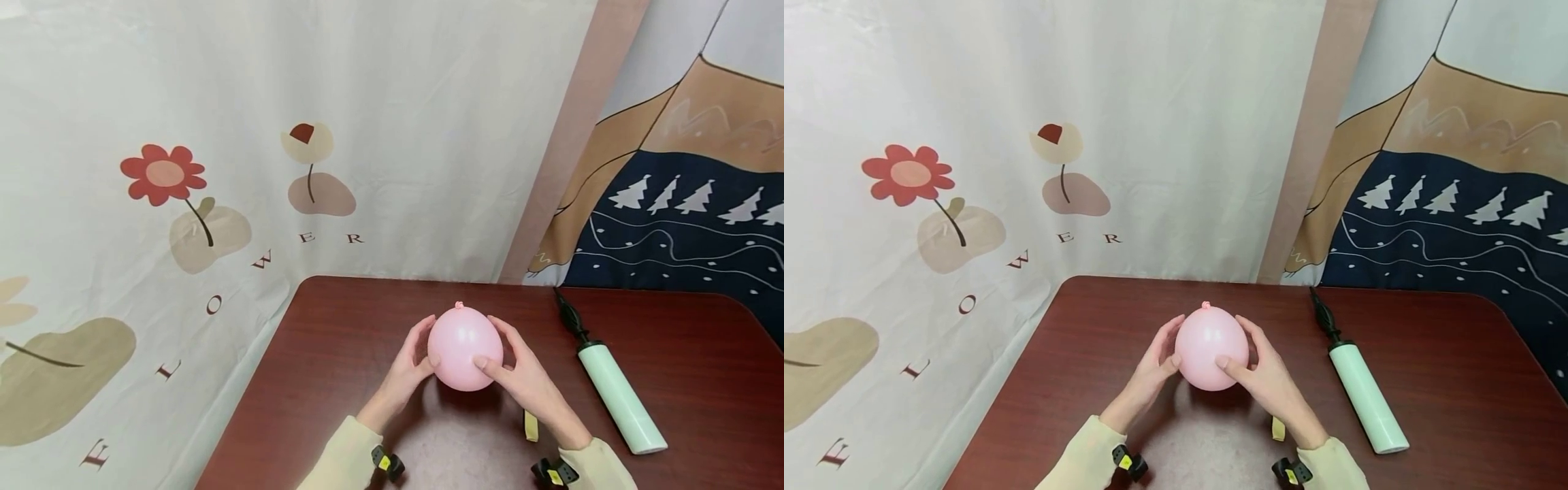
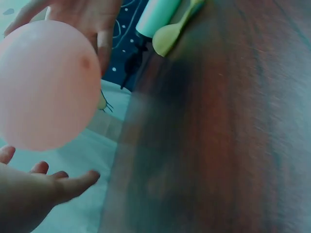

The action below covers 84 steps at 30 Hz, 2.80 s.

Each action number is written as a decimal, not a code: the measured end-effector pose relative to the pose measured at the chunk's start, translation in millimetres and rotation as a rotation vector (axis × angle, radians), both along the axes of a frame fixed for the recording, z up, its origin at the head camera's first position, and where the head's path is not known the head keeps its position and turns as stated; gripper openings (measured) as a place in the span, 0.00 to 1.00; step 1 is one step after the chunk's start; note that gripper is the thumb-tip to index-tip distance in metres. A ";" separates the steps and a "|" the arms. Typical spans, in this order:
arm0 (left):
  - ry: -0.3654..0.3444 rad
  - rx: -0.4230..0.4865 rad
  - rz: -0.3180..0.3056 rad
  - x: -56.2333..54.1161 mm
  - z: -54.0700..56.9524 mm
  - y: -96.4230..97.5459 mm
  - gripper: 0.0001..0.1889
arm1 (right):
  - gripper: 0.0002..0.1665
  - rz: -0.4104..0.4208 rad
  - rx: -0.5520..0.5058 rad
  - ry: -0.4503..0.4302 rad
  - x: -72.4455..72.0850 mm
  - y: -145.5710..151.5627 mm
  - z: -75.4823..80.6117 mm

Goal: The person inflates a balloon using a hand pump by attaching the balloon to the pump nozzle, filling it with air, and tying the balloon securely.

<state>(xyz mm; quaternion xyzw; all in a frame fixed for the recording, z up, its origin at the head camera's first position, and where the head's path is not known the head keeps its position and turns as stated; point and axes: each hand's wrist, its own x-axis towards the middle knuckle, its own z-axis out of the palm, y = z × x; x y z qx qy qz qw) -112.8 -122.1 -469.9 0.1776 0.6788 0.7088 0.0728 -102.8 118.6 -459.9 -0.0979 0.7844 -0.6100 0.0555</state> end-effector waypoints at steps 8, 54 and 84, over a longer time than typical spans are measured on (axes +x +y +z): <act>-0.094 0.046 -0.012 4.9 -4.9 0.5 0.51 | 0.45 -0.024 0.029 0.001 -1.5 -11.9 -5.9; -0.151 -0.851 0.438 -94.9 29.0 -134.3 0.55 | 0.38 -0.144 0.268 0.109 12.6 62.6 -9.3; 0.759 -1.127 0.191 -20.5 -0.3 52.0 0.25 | 0.35 -0.284 0.548 0.217 30.5 134.3 -2.6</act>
